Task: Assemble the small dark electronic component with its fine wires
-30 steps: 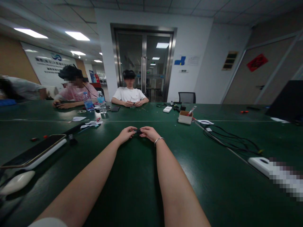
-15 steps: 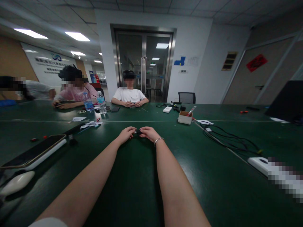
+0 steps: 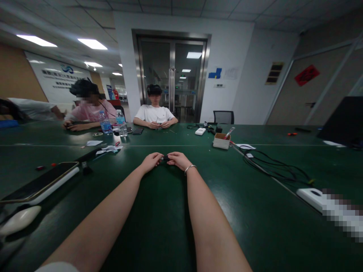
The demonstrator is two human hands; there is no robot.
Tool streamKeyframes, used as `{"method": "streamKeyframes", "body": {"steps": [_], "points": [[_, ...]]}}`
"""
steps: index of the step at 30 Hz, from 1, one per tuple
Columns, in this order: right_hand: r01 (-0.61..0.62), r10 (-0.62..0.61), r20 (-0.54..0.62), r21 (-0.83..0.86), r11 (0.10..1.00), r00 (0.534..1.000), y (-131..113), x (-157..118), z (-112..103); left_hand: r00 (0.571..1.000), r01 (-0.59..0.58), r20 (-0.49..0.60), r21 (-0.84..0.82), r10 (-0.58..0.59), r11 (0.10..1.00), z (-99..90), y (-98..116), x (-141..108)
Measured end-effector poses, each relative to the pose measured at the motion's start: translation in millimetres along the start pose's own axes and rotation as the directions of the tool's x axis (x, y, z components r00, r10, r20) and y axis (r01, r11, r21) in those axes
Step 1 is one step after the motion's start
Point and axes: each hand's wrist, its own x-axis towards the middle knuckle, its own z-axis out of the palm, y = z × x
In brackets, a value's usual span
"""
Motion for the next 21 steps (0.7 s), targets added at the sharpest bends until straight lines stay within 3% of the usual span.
{"method": "streamKeyframes", "body": {"steps": [21], "points": [[0.006,-0.006,-0.001,0.010,1.000,1.000,0.3,0.3,-1.0,1.000,0.007,-0.007,-0.053,-0.008,0.999,1.0,1.6,-0.1]]}}
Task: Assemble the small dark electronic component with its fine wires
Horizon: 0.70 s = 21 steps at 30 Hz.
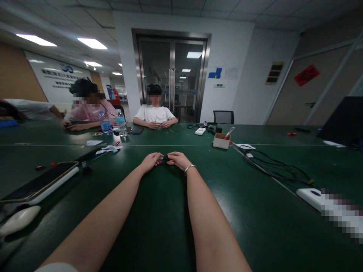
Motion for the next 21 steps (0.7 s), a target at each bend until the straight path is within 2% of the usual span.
{"method": "streamKeyframes", "body": {"steps": [9,16,21], "points": [[-0.006,0.006,0.002,-0.005,1.000,1.000,-0.2,0.2,-0.2,1.000,-0.029,0.001,0.044,0.029,0.999,-2.1,-3.6,1.9],[0.002,-0.002,-0.001,0.002,1.000,1.000,0.4,-0.1,0.0,1.000,-0.009,-0.014,-0.031,0.009,0.999,0.0,-1.0,0.4],[-0.003,0.003,-0.003,-0.006,1.000,1.000,1.3,1.3,-0.6,1.000,-0.009,0.012,-0.015,0.009,1.000,0.3,-1.1,0.6]]}}
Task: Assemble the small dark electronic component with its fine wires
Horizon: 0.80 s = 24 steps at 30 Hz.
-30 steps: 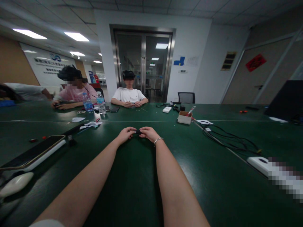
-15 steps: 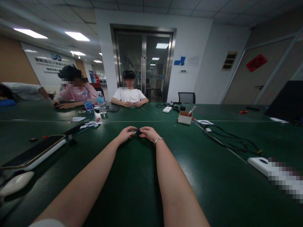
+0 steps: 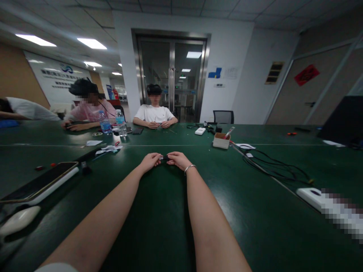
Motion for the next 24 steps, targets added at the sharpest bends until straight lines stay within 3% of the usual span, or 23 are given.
{"method": "streamKeyframes", "body": {"steps": [24], "points": [[-0.002,0.002,0.002,0.016,1.000,1.000,-0.5,-0.4,0.9,1.000,0.022,-0.019,-0.003,-0.022,1.000,-0.7,3.4,-1.5]]}}
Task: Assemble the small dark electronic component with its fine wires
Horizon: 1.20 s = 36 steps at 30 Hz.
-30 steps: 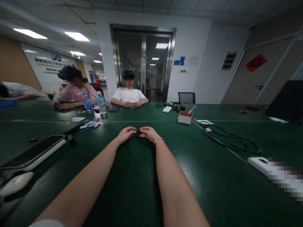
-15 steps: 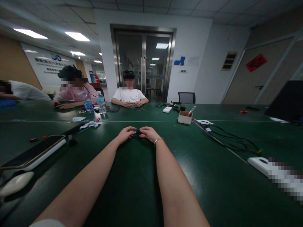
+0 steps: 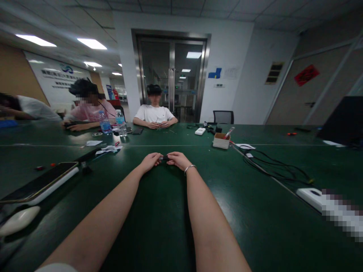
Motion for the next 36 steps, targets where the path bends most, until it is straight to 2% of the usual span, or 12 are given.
{"method": "streamKeyframes", "body": {"steps": [20,28,36], "points": [[-0.007,0.007,-0.002,-0.008,1.000,1.000,-2.0,-1.5,0.7,1.000,-0.006,-0.016,-0.068,0.004,0.998,-0.7,-1.5,1.2],[-0.004,0.004,0.001,-0.008,1.000,1.000,-0.7,-0.2,-0.1,0.999,0.021,-0.023,-0.030,-0.022,0.999,-0.4,0.6,1.2],[-0.009,0.009,-0.005,-0.003,1.000,1.000,-1.3,-1.1,0.4,1.000,0.000,-0.002,-0.019,0.000,1.000,-2.4,1.6,-0.5]]}}
